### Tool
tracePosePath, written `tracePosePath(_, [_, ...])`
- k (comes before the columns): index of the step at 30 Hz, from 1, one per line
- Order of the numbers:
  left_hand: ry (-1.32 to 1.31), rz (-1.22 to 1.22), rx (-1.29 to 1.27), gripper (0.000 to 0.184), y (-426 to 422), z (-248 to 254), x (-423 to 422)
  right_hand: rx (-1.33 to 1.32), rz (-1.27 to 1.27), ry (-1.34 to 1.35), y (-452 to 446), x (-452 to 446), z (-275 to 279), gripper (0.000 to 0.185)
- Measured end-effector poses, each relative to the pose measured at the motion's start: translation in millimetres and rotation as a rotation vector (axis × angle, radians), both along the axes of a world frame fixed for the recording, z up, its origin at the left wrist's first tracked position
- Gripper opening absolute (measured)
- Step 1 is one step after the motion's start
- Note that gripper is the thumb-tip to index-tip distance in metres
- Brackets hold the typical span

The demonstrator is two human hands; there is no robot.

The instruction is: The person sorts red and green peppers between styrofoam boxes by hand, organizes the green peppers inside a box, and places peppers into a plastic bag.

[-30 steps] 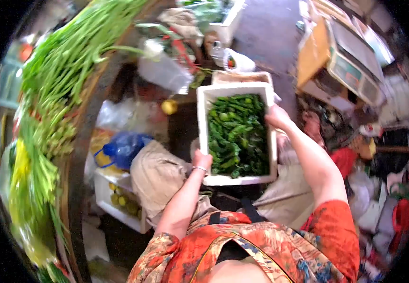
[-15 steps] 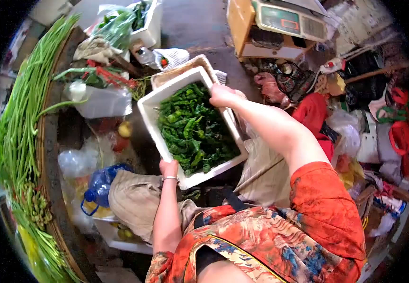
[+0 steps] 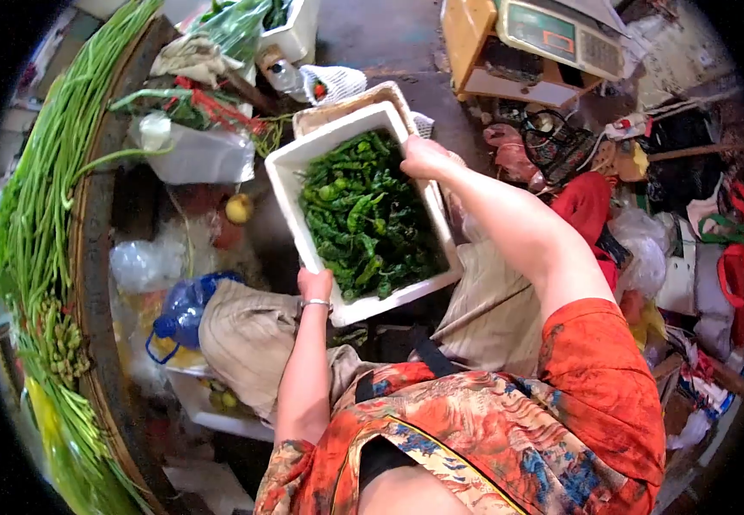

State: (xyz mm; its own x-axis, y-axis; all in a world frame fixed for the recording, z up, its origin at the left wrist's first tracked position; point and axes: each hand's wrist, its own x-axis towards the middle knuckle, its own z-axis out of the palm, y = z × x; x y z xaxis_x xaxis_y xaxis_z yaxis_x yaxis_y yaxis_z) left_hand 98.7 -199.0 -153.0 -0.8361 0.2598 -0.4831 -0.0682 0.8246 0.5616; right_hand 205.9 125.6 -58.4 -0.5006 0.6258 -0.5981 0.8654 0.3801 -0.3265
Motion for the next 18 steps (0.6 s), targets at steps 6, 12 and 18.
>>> tracePosePath(6, [-0.06,0.031,0.011,0.036,1,2,1,0.06,0.05,0.024,-2,2,9,0.038])
tracePosePath(12, [-0.02,0.022,0.022,0.034,0,-4,0,0.044,0.0,0.071,0,2,-2,0.031])
tracePosePath(18, [-0.018,0.04,0.054,0.035,1,-1,2,0.024,-0.037,0.046,-1,1,5,0.03])
